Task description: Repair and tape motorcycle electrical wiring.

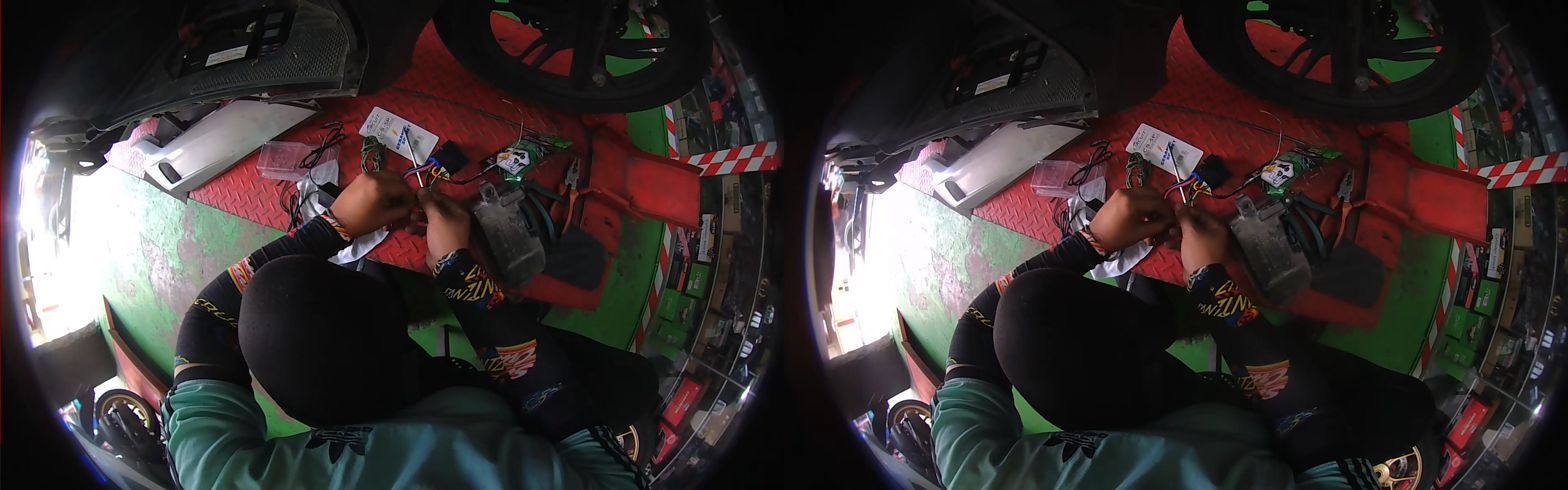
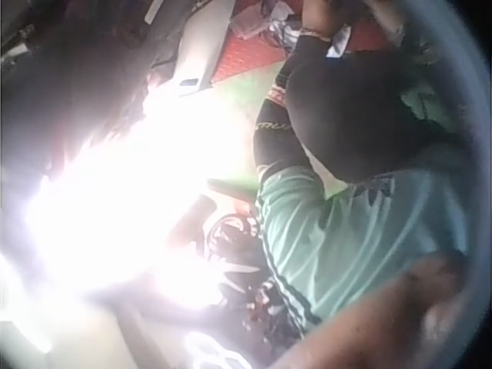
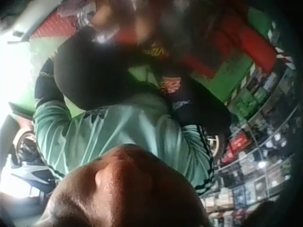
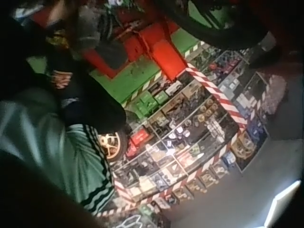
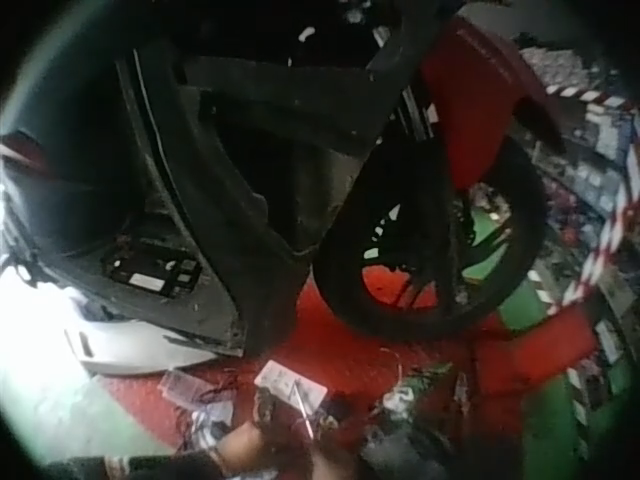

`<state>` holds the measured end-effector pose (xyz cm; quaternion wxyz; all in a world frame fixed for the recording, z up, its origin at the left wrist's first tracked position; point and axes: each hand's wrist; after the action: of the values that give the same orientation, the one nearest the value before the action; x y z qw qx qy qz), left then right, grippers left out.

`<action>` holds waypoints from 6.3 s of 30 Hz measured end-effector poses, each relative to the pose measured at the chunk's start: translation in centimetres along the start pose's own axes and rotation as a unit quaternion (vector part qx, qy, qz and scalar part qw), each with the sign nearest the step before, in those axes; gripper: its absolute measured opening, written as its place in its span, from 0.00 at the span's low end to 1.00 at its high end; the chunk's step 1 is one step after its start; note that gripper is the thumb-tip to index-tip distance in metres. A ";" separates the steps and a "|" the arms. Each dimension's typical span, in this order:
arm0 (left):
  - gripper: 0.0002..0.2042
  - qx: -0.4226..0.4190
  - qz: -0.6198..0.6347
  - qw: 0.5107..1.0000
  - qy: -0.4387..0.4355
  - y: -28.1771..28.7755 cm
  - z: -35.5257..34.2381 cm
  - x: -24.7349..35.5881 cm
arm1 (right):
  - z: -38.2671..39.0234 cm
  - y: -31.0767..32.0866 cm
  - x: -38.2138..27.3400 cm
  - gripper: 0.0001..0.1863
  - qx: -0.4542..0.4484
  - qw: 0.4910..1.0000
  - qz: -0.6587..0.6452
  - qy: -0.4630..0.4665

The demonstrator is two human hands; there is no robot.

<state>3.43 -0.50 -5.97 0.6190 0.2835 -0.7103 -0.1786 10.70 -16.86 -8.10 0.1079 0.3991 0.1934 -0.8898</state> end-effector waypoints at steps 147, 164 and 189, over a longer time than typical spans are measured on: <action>0.15 0.091 0.038 0.988 0.118 5.3 8.7 2.1 | 3.4 -3.1 0.1 0.11 -0.318 0.651 0.566 0.393; 0.30 -0.021 0.301 0.931 0.205 10.4 2.1 9.8 | 6.6 -4.7 -2.9 0.37 -0.229 0.927 0.081 0.284; 0.08 -0.101 0.182 0.932 0.297 11.1 4.3 8.6 | 7.3 -1.8 -4.0 0.21 -0.282 0.876 0.203 0.334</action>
<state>-3.43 2.29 6.74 0.8488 0.1256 -0.5119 -0.0411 7.86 -18.24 -0.24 0.3230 0.6556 0.3752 -0.5702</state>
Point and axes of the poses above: each hand's wrist, its own z-axis away from the middle knuckle, its own y-axis out of the back of the hand, x = y × z, and after that the axes turned 1 degree about y, right-handed
